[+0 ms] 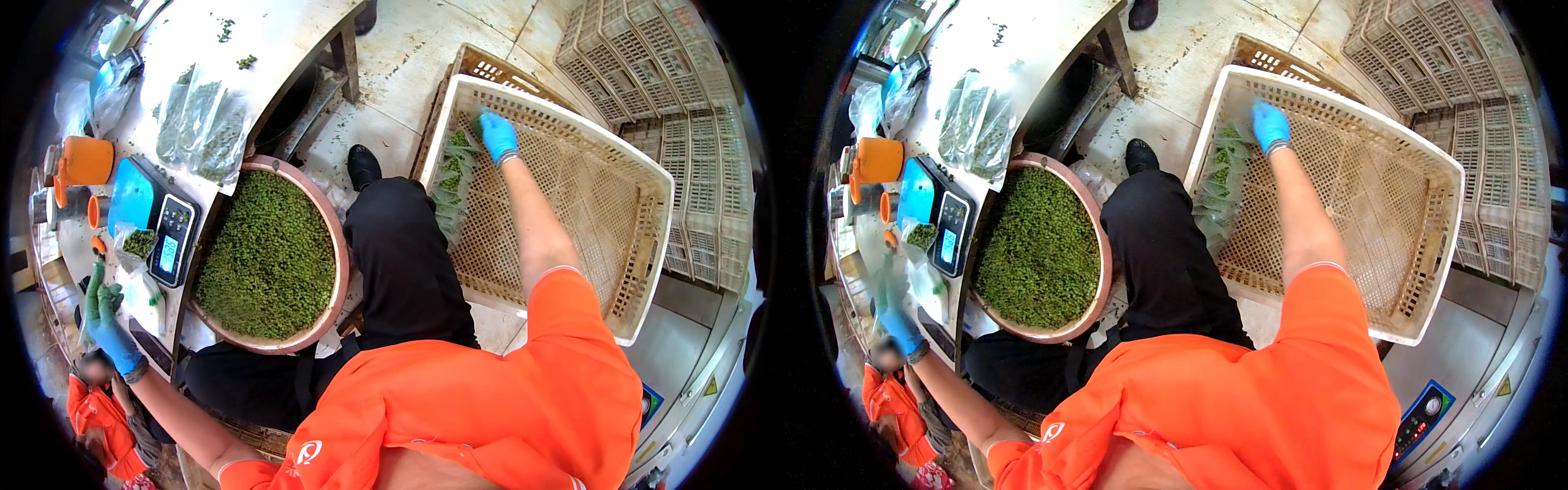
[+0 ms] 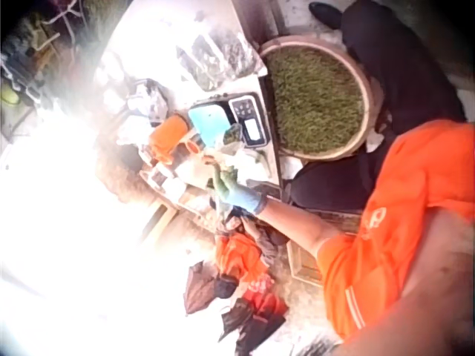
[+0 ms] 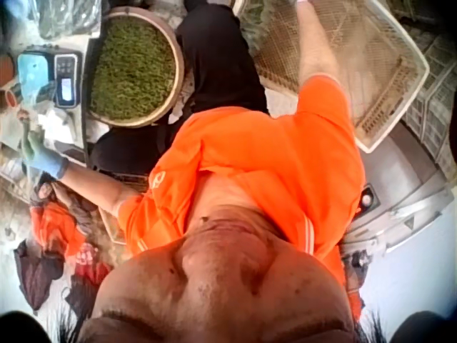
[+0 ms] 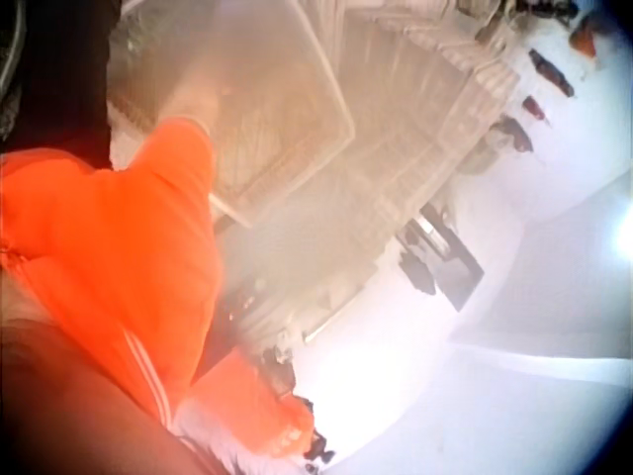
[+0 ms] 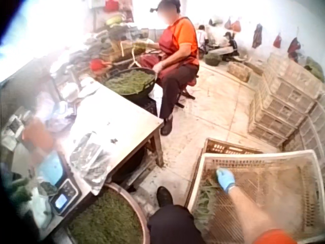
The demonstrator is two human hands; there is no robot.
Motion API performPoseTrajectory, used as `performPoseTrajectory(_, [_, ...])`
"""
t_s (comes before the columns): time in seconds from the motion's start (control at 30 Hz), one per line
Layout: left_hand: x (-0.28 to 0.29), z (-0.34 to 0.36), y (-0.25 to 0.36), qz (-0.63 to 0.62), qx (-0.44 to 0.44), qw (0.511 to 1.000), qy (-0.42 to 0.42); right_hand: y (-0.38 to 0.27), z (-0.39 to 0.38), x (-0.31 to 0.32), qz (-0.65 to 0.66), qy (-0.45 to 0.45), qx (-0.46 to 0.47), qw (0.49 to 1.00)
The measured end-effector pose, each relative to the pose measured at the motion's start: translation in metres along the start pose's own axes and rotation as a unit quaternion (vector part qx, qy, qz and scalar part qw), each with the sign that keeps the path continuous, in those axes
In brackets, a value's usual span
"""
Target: The person scoops green leaves from a large bowl on their lap into small plastic bags, weighs each bag on a digital scale, and places the filled bags on the table. The process is repeated continuously.
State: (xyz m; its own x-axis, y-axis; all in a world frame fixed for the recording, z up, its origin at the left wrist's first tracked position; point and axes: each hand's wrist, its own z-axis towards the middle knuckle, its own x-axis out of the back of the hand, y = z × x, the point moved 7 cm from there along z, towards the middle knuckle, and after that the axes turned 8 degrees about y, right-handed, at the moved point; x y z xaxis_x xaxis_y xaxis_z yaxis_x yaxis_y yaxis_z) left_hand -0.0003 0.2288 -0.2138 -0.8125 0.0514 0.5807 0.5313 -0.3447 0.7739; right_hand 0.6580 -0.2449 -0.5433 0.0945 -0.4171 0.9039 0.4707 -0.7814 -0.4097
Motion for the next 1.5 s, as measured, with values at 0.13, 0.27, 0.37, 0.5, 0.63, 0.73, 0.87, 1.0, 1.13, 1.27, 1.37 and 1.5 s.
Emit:
performPoseTrajectory(0.13, [-0.008,-0.039,0.012,-0.046,0.036,0.998,0.02,-0.041,-0.013,-0.041,0.082,-0.092,0.043,0.991])
performPoseTrajectory(0.27, [-0.019,-0.043,0.015,-0.065,0.065,0.995,0.039,-0.021,-0.006,-0.041,0.129,-0.119,0.07,0.982])
performPoseTrajectory(0.37, [-0.021,-0.03,0.013,-0.12,0.046,0.99,0.051,-0.02,-0.006,-0.042,0.103,-0.202,-0.045,0.973])
performPoseTrajectory(0.5, [-0.023,-0.012,0.007,-0.189,0.038,0.968,0.161,-0.086,0.015,0.008,-0.184,-0.191,0.056,0.962])
performPoseTrajectory(0.63, [-0.017,-0.026,-0.035,-0.21,0.019,0.941,0.265,-0.249,-0.026,0.107,0.091,-0.019,0.178,0.98])
performPoseTrajectory(0.73, [-0.02,-0.033,-0.057,-0.205,0.026,0.936,0.285,-0.402,-0.123,0.174,0.225,0.03,0.357,0.906])
performPoseTrajectory(0.87, [-0.034,-0.028,-0.028,-0.064,-0.05,0.973,0.215,-0.47,-0.247,0.069,-0.01,-0.256,0.488,0.834])
performPoseTrajectory(1.0, [-0.047,-0.034,-0.02,0.023,-0.075,0.987,0.14,-0.454,-0.288,-0.021,-0.159,-0.282,0.545,0.773])
performPoseTrajectory(1.13, [-0.046,-0.045,0.002,0.096,-0.149,0.976,0.129,-0.463,-0.276,-0.008,-0.121,-0.309,0.523,0.785])
performPoseTrajectory(1.27, [-0.052,-0.043,0.026,0.17,-0.201,0.956,0.13,-0.482,-0.27,0.026,0.007,-0.209,0.496,0.843])
performPoseTrajectory(1.37, [-0.061,-0.027,0.022,0.156,-0.176,0.964,0.122,-0.46,-0.274,-0.016,-0.136,-0.202,0.503,0.829])
performPoseTrajectory(1.5, [-0.069,-0.014,0.004,0.055,-0.15,0.981,0.11,-0.463,-0.282,-0.008,-0.128,-0.267,0.518,0.802])
